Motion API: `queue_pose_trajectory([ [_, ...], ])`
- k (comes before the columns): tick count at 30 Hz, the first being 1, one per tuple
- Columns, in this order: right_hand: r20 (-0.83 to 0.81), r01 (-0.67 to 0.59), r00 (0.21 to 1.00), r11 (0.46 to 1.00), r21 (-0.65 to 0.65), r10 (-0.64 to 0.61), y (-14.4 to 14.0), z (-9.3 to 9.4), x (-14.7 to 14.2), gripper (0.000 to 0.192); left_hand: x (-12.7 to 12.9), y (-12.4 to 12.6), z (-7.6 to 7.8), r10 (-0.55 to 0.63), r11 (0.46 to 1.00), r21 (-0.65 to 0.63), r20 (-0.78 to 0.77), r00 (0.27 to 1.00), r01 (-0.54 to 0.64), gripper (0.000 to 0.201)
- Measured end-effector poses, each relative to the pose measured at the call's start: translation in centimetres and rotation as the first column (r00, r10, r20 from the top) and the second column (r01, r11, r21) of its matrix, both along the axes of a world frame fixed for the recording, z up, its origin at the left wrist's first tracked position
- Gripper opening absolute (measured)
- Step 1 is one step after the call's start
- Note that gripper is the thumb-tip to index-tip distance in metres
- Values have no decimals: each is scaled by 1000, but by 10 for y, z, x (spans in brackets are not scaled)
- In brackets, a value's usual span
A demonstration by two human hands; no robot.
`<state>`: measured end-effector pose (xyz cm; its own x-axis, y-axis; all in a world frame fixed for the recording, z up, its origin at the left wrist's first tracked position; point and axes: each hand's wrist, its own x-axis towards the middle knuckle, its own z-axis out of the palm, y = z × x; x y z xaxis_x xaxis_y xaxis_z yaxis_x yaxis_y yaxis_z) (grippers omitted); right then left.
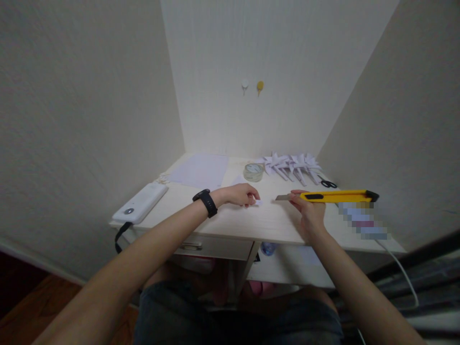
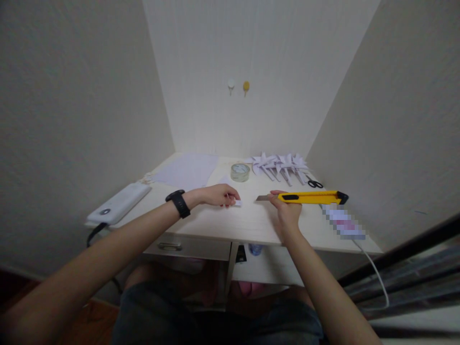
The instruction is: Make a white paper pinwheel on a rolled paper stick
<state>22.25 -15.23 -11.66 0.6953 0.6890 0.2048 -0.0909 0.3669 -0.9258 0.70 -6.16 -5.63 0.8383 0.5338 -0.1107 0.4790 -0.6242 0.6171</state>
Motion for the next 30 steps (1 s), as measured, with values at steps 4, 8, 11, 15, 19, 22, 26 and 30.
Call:
queue_pose_trajectory([
  [4, 5, -26, 1000, 999, -26, 26, 1, 3, 9, 21, 2, -1, -8, 98, 987, -128, 6, 995, -97, 31],
  [8, -18, -50, 999, 997, -64, 49, 2, 8, 17, 21, 12, 1, -19, 188, 957, -240, 75, 979, -165, 16],
  [11, -43, -46, 998, 996, -75, 43, -1, 7, 22, 22, 28, 6, -25, 263, 939, -257, 110, 958, -228, 10],
  [15, -119, -79, 991, 991, -109, 66, -9, 0, 30, 23, 55, 21, -30, 279, 957, 42, 132, 951, -287, 19],
  [19, -187, -153, 973, 984, -94, 134, -15, -5, 36, 26, 76, 43, -29, 230, 933, 244, 163, 959, -265, 20],
  [22, -183, -167, 971, 984, -63, 153, -16, -4, 38, 27, 90, 61, -26, 175, 915, 334, 181, 968, -228, 20],
  [26, -153, -191, 972, 979, -77, 178, -14, -5, 41, 28, 106, 78, -25, 131, 893, 408, 175, 976, -193, 20],
  [30, -139, -189, 975, 978, -89, 176, -14, -7, 43, 28, 111, 85, -31, 107, 877, 448, 170, 979, -174, 20],
])
